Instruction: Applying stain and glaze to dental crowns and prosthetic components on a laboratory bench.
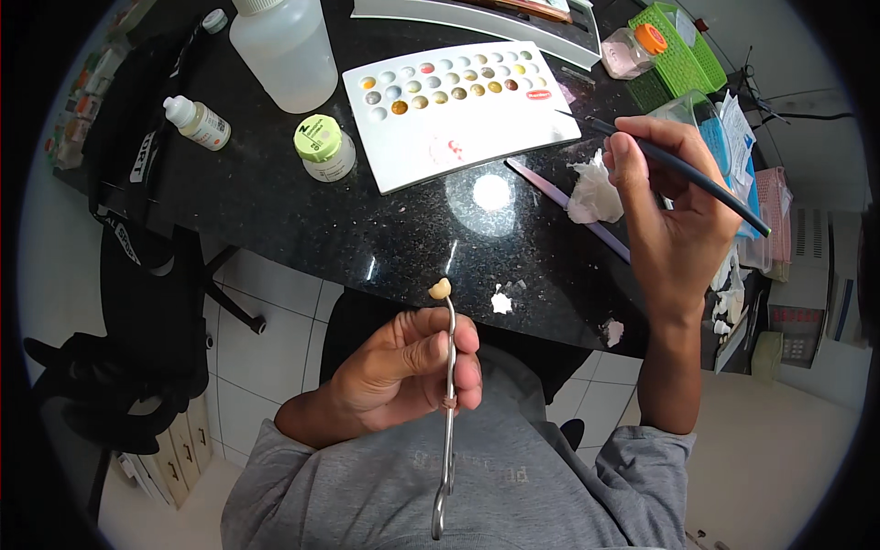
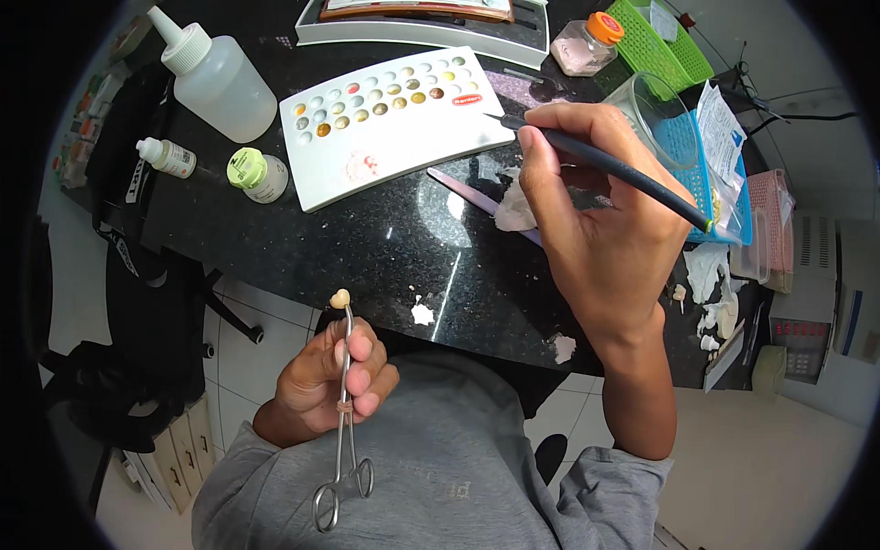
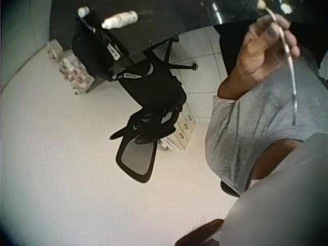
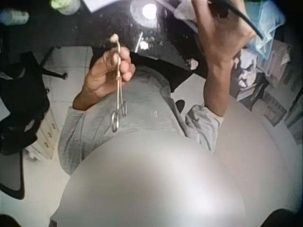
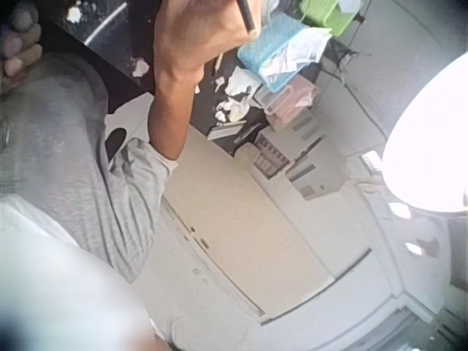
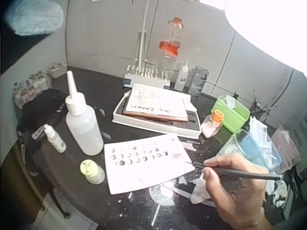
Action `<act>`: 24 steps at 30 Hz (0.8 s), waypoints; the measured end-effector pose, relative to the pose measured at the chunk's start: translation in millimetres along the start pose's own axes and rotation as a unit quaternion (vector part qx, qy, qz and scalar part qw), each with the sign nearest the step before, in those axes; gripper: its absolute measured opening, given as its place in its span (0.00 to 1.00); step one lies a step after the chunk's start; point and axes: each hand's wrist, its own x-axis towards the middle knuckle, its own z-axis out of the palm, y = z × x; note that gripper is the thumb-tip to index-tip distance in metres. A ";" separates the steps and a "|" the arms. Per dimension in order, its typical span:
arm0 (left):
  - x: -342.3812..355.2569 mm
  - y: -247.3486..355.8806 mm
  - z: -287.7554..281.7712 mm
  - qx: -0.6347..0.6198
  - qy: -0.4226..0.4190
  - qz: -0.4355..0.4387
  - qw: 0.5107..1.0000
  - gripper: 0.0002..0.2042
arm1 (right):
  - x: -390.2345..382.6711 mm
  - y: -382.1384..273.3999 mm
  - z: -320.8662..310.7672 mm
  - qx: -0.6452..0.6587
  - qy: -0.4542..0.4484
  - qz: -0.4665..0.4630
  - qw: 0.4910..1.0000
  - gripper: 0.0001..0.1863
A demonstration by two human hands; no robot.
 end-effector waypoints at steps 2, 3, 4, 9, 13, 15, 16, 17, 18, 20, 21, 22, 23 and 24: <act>0.1 0.8 -0.4 -0.004 -0.002 -0.001 1.000 0.11 | -0.3 2.4 -0.2 0.000 -0.006 0.009 1.000 0.05; -0.1 1.4 -0.6 -0.010 -0.004 -0.005 1.000 0.11 | -0.4 3.3 0.1 -0.003 -0.006 0.015 1.000 0.05; -0.4 1.9 -0.8 -0.019 -0.008 -0.014 1.000 0.11 | -0.4 3.9 0.2 -0.004 -0.011 0.013 1.000 0.05; -1.1 2.9 -1.3 -0.024 -0.003 -0.016 1.000 0.12 | 0.0 3.7 2.2 -0.012 -0.013 0.008 1.000 0.05; -1.0 2.9 -0.7 -0.024 0.000 -0.017 1.000 0.12 | -1.4 3.0 1.4 -0.005 -0.019 0.022 1.000 0.05; -0.9 2.7 -0.9 -0.030 -0.001 -0.015 0.999 0.12 | -1.9 3.4 1.2 -0.007 -0.017 0.037 0.999 0.05; -0.8 2.5 -1.2 -0.042 -0.006 -0.019 0.999 0.13 | -2.0 3.3 1.5 -0.010 -0.022 0.029 0.999 0.05; -0.3 2.3 -1.8 -0.036 0.001 -0.013 0.999 0.13 | -1.9 2.7 1.4 -0.009 -0.014 0.033 0.999 0.05; 0.1 1.9 -2.6 -0.046 -0.005 -0.013 0.999 0.13 | -2.0 1.1 1.2 -0.007 -0.004 0.036 0.999 0.05; -0.4 0.2 -2.8 -0.058 -0.003 -0.009 0.998 0.13 | -1.9 -4.7 -2.0 0.009 -0.003 0.062 0.998 0.06; -0.1 -0.3 -3.0 -0.066 -0.007 -0.009 0.998 0.13 | -3.2 -9.3 -4.5 0.035 0.005 0.034 0.999 0.07; 0.1 -0.4 -3.3 -0.074 -0.013 -0.010 0.997 0.13 | -5.9 -15.5 -9.7 0.053 0.018 0.015 0.998 0.07; -0.1 -0.1 -2.9 -0.077 -0.013 -0.011 0.997 0.13 | -11.3 -24.3 -17.1 0.039 0.025 0.022 0.999 0.08; -0.3 -0.2 -2.6 -0.077 -0.011 -0.007 0.997 0.13 | -16.7 -30.7 -22.2 0.009 0.026 -0.021 0.999 0.11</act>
